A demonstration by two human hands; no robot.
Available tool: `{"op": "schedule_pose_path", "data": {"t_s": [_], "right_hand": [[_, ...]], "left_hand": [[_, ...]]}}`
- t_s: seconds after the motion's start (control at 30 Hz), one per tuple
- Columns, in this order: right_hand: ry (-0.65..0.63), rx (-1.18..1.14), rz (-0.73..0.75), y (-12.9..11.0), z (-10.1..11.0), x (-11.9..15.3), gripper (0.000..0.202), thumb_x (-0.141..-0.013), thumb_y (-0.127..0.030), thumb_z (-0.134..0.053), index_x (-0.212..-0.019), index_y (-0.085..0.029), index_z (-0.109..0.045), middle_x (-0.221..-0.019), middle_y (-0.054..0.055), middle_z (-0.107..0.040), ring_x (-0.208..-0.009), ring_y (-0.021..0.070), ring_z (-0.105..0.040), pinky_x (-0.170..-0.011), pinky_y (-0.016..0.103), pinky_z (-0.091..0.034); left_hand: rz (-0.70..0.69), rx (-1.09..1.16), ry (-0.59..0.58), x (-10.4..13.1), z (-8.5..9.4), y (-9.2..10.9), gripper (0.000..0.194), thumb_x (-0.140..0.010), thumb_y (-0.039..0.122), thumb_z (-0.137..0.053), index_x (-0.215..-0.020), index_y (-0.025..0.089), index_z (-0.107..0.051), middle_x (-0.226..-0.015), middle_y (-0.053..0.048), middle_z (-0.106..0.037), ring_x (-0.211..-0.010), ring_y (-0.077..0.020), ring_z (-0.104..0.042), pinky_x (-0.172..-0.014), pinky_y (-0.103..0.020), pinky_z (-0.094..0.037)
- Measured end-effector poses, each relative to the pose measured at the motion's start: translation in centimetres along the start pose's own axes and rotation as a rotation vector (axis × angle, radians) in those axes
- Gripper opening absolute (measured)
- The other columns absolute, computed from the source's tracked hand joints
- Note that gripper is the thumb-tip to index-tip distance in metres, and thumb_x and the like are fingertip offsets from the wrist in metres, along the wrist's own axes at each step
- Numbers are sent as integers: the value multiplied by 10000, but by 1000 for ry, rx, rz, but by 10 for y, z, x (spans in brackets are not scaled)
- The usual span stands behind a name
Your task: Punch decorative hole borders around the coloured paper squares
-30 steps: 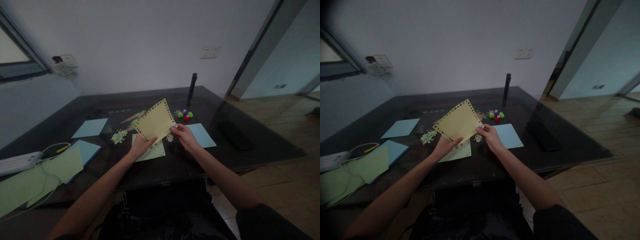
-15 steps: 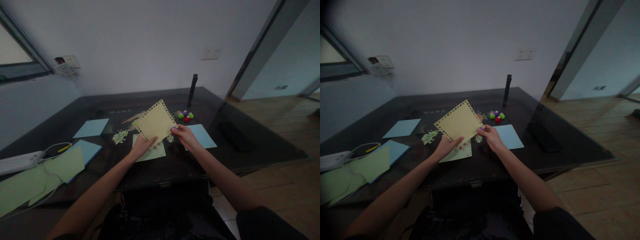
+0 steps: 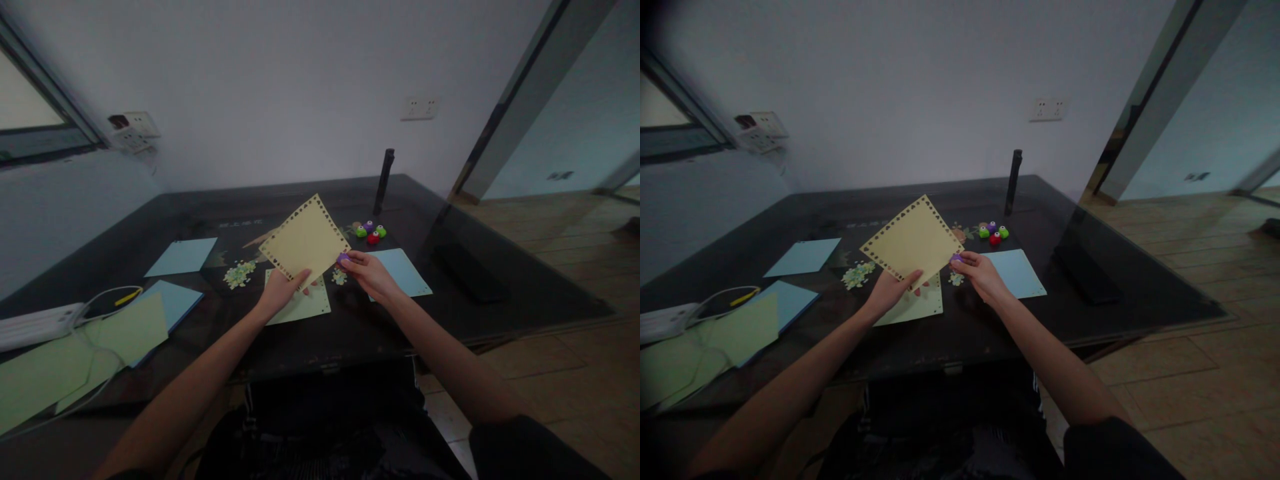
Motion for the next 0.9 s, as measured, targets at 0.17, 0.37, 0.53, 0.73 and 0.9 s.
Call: {"op": "schedule_pose_path", "data": {"t_s": [0.17,0.37,0.53,0.73,0.9], "right_hand": [[-67,76,-14,2,2,-2,294,-616,-285,-793,-871,-186,-685,-909,52,-700,-854,164,-637,-916,344,-446],[-66,176,-27,-1,7,-3,273,-717,-422,-702,-833,-175,-693,-881,67,-701,-829,168,-637,-827,321,-484],[-48,248,-60,-4,8,0,381,-814,-512,-560,-798,-147,-665,-849,101,-703,-767,161,-639,-746,300,-496],[-45,304,-56,-6,6,1,432,-841,-552,-490,-813,-147,-639,-887,121,-705,-778,176,-652,-735,306,-492],[-29,573,108,-16,7,-2,432,-806,-572,-512,-796,-161,-647,-833,83,-702,-808,209,-635,-750,329,-464]], "left_hand": [[-15,-12,36,0,4,0,291,-844,352,-520,-784,120,-686,-653,-58,-706,-567,-167,-635,-689,-290,-512],[-29,-1,63,0,7,2,277,-830,350,-540,-764,125,-687,-621,-53,-697,-630,-187,-650,-715,-300,-512],[-6,19,73,0,8,0,273,-820,356,-550,-803,119,-683,-640,-62,-703,-577,-177,-639,-678,-298,-515],[16,47,60,0,7,-3,269,-825,357,-547,-809,118,-668,-650,-61,-701,-513,-157,-614,-612,-281,-508],[6,24,53,0,7,-2,276,-830,361,-542,-794,122,-677,-643,-60,-700,-523,-159,-615,-622,-279,-504]]}}
Point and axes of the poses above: each hand's wrist, its own x-axis away from the middle knuckle, its own z-axis out of the back of the hand, y = z × x, the point moved 6 cm from there along -x, towards the middle knuckle
